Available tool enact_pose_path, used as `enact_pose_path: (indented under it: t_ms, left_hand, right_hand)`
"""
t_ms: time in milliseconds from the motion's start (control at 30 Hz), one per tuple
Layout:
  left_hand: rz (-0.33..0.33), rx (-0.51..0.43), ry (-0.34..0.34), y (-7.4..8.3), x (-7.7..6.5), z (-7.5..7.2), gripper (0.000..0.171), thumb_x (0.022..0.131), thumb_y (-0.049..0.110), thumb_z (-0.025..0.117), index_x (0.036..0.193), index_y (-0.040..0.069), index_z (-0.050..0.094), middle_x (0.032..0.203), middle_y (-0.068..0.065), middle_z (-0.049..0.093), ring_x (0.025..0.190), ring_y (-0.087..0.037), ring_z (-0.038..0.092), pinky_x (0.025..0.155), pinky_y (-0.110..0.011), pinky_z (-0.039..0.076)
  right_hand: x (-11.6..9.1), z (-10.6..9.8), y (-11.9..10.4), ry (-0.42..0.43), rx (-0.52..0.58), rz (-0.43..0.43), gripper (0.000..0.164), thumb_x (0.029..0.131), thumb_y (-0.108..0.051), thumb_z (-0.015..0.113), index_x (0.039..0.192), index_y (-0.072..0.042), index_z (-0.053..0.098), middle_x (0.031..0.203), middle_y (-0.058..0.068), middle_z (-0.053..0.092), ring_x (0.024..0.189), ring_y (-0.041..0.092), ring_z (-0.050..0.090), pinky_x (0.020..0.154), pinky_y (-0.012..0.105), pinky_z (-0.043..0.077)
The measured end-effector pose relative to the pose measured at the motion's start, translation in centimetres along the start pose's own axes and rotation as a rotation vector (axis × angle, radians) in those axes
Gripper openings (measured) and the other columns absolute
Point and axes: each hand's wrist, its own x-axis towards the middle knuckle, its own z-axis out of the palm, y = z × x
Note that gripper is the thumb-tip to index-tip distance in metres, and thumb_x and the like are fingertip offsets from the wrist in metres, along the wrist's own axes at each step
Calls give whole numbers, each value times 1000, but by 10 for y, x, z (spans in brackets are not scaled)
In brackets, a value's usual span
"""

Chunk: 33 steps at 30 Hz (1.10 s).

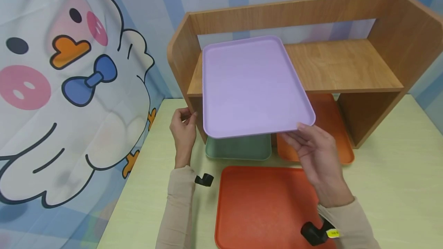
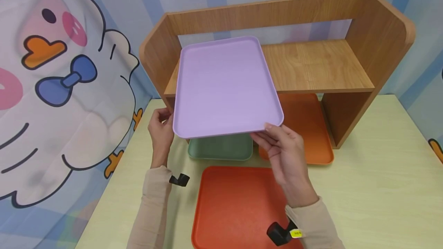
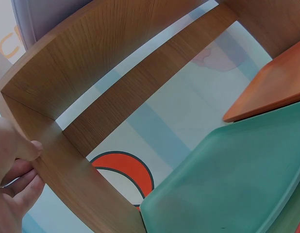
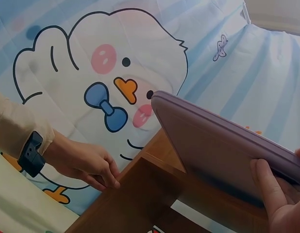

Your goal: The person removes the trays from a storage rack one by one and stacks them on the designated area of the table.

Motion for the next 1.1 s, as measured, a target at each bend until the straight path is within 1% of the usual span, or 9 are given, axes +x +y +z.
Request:
enact_pose_path:
  t_ms: [133, 267, 433, 533, 700, 800, 867, 933, 1100]
  left_hand:
    - [5, 4, 1, 0, 0, 0, 21, 89, 10, 66, 106, -1, 60, 103, -15, 63, 97, -23, 61, 86, -35, 56]
    - [11, 5, 3, 0, 0, 0, 21, 89, 10, 66, 106, -1, 60, 102, -15, 63, 96, -24, 61, 85, -35, 56]
    - [14, -5, 2, -1, 1, 0, 21, 89, 10, 66, 105, -2, 60, 102, -16, 63, 96, -24, 61, 85, -34, 56]
    - [18, -9, 0, -1, 1, 0, 22, 88, 10, 67, 105, -2, 60, 102, -16, 63, 96, -24, 61, 85, -34, 56]
    - [25, -7, -7, -2, 0, -1, 22, 88, 10, 67, 106, -2, 60, 102, -15, 63, 96, -24, 61, 85, -34, 57]
    - [27, -7, -8, -2, 0, -1, 22, 89, 10, 67, 106, -2, 60, 102, -15, 63, 96, -24, 61, 86, -35, 57]
    - [26, -7, -9, -3, 0, -1, 22, 89, 10, 67, 106, -2, 60, 103, -15, 63, 96, -24, 61, 86, -35, 57]
    - [23, -4, -10, -3, 0, -1, 22, 89, 11, 67, 106, -1, 60, 103, -15, 63, 97, -24, 61, 86, -35, 56]
    - [9, -1, -11, -3, 1, -1, 23, 89, 12, 66, 107, 0, 60, 105, -14, 63, 98, -24, 61, 87, -35, 56]
  right_hand:
    - [0, -5, -2, -40, 25, -1, 26, 97, 4, 43, 111, 7, 65, 103, 14, 72, 97, 25, 70, 90, 37, 54]
    - [-1, -8, -4, -50, 17, -5, 29, 98, 3, 41, 117, 6, 63, 106, 13, 72, 97, 24, 70, 89, 36, 55]
    - [-3, -11, -5, -55, 27, -14, 31, 98, 3, 38, 117, 7, 63, 105, 13, 72, 95, 24, 70, 87, 35, 57]
    - [-4, -13, -5, -75, 33, -27, 34, 99, 3, 35, 117, 8, 63, 104, 14, 72, 96, 24, 70, 86, 36, 57]
    - [-6, -18, -6, -87, 17, -49, 38, 99, 2, 30, 114, 7, 64, 101, 14, 73, 93, 24, 71, 84, 35, 58]
    - [-7, -21, -8, -74, -2, -70, 41, 100, 1, 28, 109, 5, 67, 97, 12, 74, 90, 23, 71, 83, 34, 58]
    - [-7, -23, -9, -79, 12, -80, 44, 99, 2, 25, 107, 5, 68, 96, 13, 74, 89, 24, 71, 82, 34, 58]
    - [-8, -25, -10, -59, -7, -90, 46, 100, 2, 24, 103, 3, 70, 93, 11, 74, 87, 23, 71, 81, 34, 58]
    - [-9, -29, -14, -49, 4, -85, 50, 100, -1, 20, 101, 3, 70, 91, 11, 74, 85, 22, 71, 80, 33, 58]
